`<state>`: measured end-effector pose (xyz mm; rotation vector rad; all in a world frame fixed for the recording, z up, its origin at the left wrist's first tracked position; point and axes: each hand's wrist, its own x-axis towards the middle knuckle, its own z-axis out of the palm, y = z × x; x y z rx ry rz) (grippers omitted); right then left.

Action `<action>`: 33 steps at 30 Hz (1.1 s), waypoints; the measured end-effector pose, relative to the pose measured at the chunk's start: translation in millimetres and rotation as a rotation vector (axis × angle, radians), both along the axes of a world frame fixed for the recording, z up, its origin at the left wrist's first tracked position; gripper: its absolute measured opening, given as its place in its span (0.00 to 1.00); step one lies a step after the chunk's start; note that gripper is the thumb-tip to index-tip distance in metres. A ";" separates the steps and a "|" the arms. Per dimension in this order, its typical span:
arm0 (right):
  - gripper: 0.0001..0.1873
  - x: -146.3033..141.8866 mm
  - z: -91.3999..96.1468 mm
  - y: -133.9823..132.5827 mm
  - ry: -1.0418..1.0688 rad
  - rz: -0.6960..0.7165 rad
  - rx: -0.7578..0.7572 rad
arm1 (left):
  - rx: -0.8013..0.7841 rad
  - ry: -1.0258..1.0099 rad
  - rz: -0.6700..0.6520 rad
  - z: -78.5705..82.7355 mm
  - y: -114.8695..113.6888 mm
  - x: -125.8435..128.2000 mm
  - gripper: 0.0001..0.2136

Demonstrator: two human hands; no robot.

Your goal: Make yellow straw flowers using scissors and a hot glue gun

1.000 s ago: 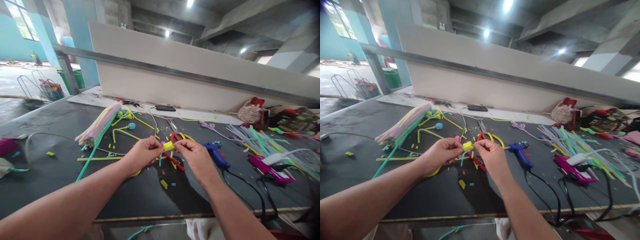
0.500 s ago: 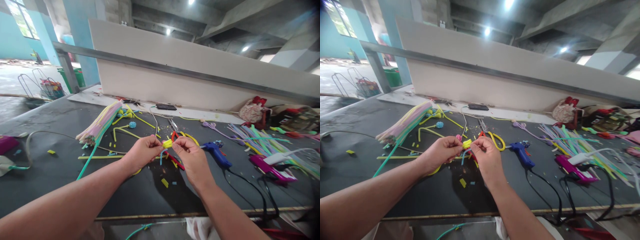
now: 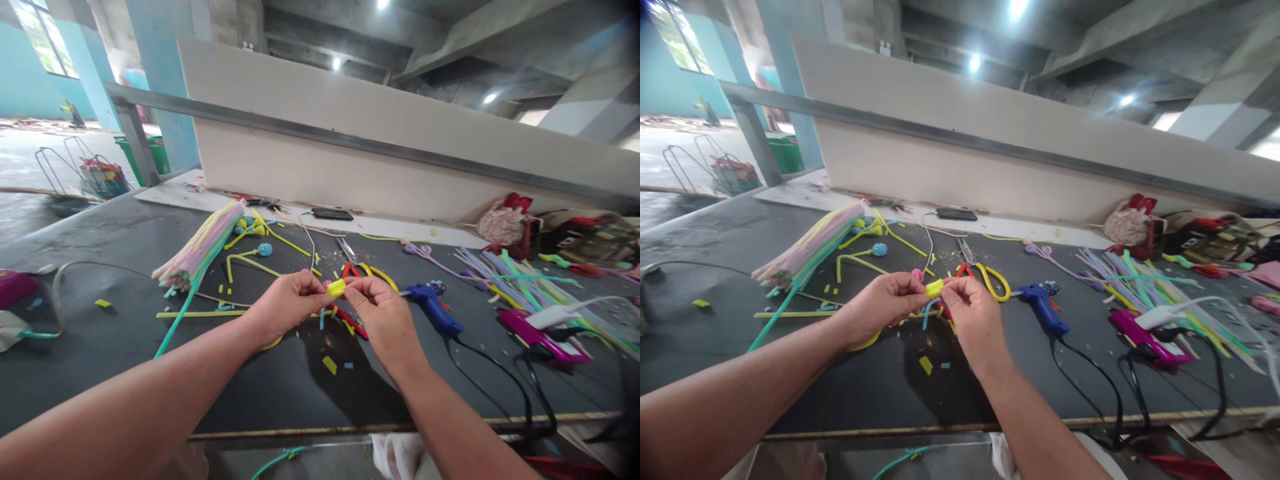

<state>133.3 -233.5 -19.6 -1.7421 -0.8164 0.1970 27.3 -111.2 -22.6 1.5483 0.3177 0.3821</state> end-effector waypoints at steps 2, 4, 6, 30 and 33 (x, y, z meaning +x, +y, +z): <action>0.08 1.5 0.5 -0.6 -0.015 0.006 0.000 | 0.004 0.001 -0.004 -1.5 0.5 0.6 0.14; 0.08 3.1 0.2 -1.0 -0.022 0.021 0.002 | 0.016 0.006 0.000 -2.8 0.9 1.1 0.14; 0.07 4.3 -0.1 -1.5 -0.029 0.030 -0.002 | 0.029 0.007 0.003 -3.2 1.0 1.3 0.14; 0.09 -6.5 3.9 -0.4 -0.061 -0.041 -0.067 | 0.378 0.068 0.092 -3.9 2.1 1.1 0.16; 0.09 -7.7 1.3 0.7 -0.088 -0.036 -0.043 | 0.348 0.066 0.093 -3.2 2.2 0.6 0.16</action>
